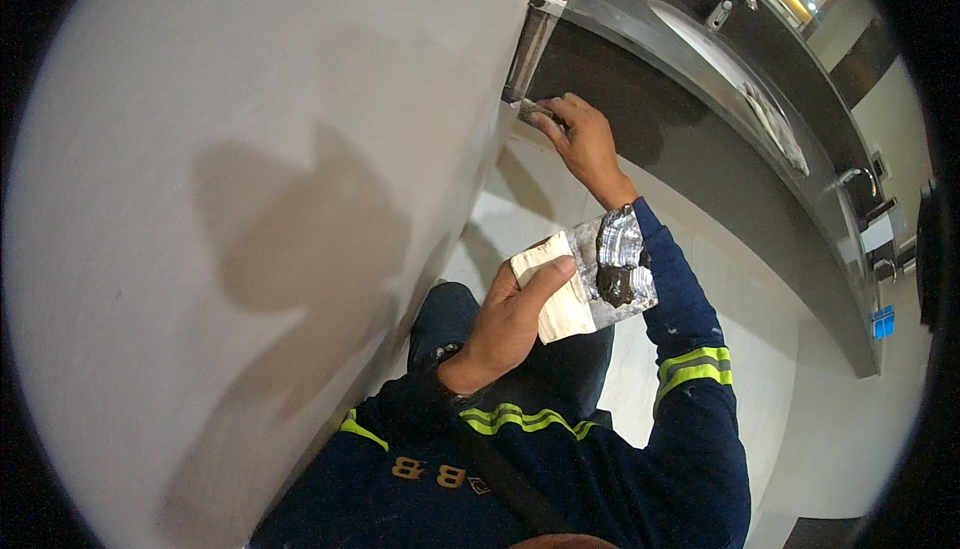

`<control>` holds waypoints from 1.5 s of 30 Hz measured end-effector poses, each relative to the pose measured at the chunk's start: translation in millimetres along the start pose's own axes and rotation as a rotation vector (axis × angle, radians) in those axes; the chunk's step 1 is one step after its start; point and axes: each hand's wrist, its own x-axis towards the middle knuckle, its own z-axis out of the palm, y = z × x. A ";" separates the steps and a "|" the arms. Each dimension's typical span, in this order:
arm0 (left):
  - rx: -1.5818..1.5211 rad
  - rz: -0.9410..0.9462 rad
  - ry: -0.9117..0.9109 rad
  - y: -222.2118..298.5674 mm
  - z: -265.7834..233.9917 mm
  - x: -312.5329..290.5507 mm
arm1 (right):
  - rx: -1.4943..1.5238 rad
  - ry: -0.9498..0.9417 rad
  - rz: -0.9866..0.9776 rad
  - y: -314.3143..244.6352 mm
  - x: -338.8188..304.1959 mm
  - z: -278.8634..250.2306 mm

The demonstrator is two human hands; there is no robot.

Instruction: The person applies a dark adhesive along the edge where a wall meets a countertop using a small putty knife and a hawk. They repeatedly scoop adhesive from the hawk and spread it along the seam, then move to a different section of the countertop to continue the same process.

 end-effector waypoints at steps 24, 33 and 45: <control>0.075 0.025 0.021 7.6 8.0 -4.8 | -0.114 -0.018 -0.175 1.4 17.7 21.9; 0.049 0.025 0.007 5.0 7.3 -3.9 | -0.164 0.031 -0.184 -1.2 21.9 18.2; 0.087 0.026 0.028 8.1 10.3 -5.6 | -0.210 0.086 -0.176 -6.0 33.2 11.2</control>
